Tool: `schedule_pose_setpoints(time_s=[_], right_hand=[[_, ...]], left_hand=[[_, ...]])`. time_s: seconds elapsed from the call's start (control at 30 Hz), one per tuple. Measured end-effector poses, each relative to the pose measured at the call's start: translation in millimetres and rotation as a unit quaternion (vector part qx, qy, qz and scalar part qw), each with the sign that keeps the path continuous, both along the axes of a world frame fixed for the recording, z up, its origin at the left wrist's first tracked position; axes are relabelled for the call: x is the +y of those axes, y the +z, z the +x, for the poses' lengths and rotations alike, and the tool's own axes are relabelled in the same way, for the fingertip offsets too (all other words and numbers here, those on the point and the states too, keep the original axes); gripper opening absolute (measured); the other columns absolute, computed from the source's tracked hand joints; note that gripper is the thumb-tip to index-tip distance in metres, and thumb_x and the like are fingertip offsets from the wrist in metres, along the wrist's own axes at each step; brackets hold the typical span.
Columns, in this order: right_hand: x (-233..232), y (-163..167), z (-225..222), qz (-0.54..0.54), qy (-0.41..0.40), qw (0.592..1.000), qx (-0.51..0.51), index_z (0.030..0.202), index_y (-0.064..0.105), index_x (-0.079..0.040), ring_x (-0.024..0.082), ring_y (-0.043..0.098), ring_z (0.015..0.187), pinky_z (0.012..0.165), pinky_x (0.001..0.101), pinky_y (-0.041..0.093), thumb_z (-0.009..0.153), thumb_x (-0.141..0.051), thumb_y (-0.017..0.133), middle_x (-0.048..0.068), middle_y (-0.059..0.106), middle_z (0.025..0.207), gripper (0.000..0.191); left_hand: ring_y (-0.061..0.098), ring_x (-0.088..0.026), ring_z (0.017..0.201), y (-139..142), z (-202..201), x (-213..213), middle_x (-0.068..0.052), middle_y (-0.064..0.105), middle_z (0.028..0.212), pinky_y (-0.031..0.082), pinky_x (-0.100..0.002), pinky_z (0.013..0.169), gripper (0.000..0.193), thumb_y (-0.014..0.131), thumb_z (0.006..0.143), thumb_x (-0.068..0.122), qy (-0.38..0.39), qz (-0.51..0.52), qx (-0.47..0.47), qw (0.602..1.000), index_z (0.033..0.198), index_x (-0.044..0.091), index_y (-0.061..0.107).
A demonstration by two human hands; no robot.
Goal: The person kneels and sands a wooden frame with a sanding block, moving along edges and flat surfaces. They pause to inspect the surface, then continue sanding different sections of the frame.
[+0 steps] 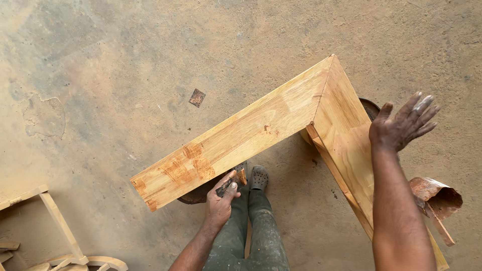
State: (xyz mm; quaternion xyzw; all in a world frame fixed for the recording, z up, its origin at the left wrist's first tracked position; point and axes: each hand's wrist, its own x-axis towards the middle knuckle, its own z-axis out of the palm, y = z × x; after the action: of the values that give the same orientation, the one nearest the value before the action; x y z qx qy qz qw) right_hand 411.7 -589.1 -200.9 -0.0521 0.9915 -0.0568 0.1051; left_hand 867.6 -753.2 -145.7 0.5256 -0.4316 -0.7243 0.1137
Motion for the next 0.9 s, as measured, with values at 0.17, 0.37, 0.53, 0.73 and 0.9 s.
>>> schedule_pose_setpoints(time_s=[0.17, 0.37, 0.53, 0.73, 0.9], right_hand=[[59.9, -49.6, 103.7, -0.080, 0.083, 0.990, 0.076, 0.165, 0.028, -0.013, 0.037, 0.012, 0.163, 0.123, 0.0643, -0.009, 0.100, -0.078, 0.019, 0.019, 0.023, 0.174, 0.093], [72.2, -79.9, 100.9, -0.080, 0.077, 0.983, 0.144, 0.160, 0.043, -0.009, 0.042, 0.026, 0.158, 0.124, 0.0690, 0.000, 0.110, -0.069, 0.033, 0.021, 0.042, 0.163, 0.078], [71.7, -79.3, 102.1, -0.066, 0.057, 0.986, 0.141, 0.158, 0.044, -0.008, 0.041, 0.026, 0.156, 0.123, 0.0680, 0.003, 0.110, -0.067, 0.035, 0.022, 0.042, 0.161, 0.077], [69.9, -78.0, 101.1, -0.068, 0.051, 0.988, 0.130, 0.156, 0.045, -0.008, 0.040, 0.027, 0.156, 0.124, 0.0669, 0.005, 0.111, -0.065, 0.037, 0.021, 0.044, 0.160, 0.073], [70.0, -76.0, 101.3, -0.083, 0.059, 0.985, 0.138, 0.157, 0.045, -0.008, 0.039, 0.029, 0.156, 0.127, 0.0659, 0.008, 0.112, -0.062, 0.043, 0.019, 0.045, 0.161, 0.070]], left_hand=[[0.068, -0.023, 0.121, -22.2, -68.1, -31.8, -0.013, 0.074, 0.127, 0.053, -0.035, 0.105, 0.031, 0.065, 0.101, 0.009, -0.240, -0.241, 0.031, 0.940, 0.131, 0.005, 0.072], [0.064, -0.030, 0.124, -52.6, -145.2, -65.9, -0.013, 0.070, 0.129, 0.051, -0.044, 0.108, 0.040, 0.064, 0.090, 0.009, -0.482, -0.557, -0.027, 0.676, 0.130, 0.009, 0.070], [0.063, -0.028, 0.125, -53.1, -143.4, -64.5, -0.014, 0.066, 0.134, 0.052, -0.042, 0.103, 0.039, 0.058, 0.097, 0.012, -0.580, -0.590, -0.088, 0.555, 0.135, 0.006, 0.063], [0.064, -0.027, 0.119, -49.8, -163.1, -73.2, -0.014, 0.068, 0.122, 0.052, -0.044, 0.103, 0.024, 0.055, 0.101, 0.014, -0.675, -0.467, -0.153, 0.550, 0.123, 0.008, 0.065], [0.064, -0.029, 0.119, -44.4, -164.0, -71.8, -0.013, 0.070, 0.121, 0.054, -0.044, 0.097, 0.027, 0.059, 0.097, 0.011, -0.575, -0.559, -0.093, 0.590, 0.122, 0.007, 0.065]])
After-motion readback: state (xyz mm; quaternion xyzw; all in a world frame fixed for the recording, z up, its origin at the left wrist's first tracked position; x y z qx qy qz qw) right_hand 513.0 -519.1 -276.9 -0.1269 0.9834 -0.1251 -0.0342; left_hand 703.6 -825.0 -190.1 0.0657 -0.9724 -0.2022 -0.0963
